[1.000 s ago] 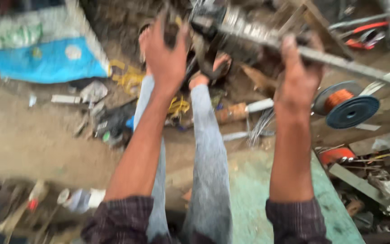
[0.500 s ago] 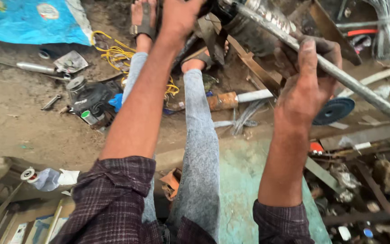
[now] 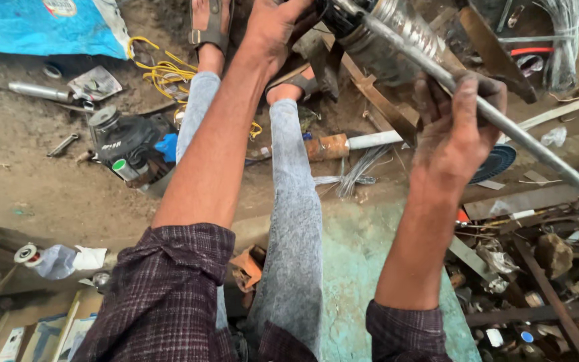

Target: The person sits on the ground of a cluttered workshop and dismantles a cylindrical motor component, pulling wire windings out of the metal housing by hand and hammering it with a hammer to loosen the parts.

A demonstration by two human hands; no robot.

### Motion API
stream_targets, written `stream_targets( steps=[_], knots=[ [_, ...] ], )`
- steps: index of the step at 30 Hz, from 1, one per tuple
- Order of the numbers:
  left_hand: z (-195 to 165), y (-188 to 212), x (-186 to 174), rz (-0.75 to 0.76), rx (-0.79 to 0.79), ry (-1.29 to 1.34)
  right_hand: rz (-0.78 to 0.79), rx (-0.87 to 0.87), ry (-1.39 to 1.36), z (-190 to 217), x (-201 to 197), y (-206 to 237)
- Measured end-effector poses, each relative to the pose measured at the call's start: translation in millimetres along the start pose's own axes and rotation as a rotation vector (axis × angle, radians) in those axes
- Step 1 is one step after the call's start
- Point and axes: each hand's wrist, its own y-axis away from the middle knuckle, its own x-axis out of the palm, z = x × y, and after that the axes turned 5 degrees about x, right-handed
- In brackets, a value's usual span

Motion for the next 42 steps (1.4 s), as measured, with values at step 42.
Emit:
stream_targets(
  steps=[42],
  knots=[
    [-19.8,23.1,38.6,-0.169,0.035,-0.254,-0.176,0.279,-0.498,-64.0,-28.4,-1.9]
  ],
)
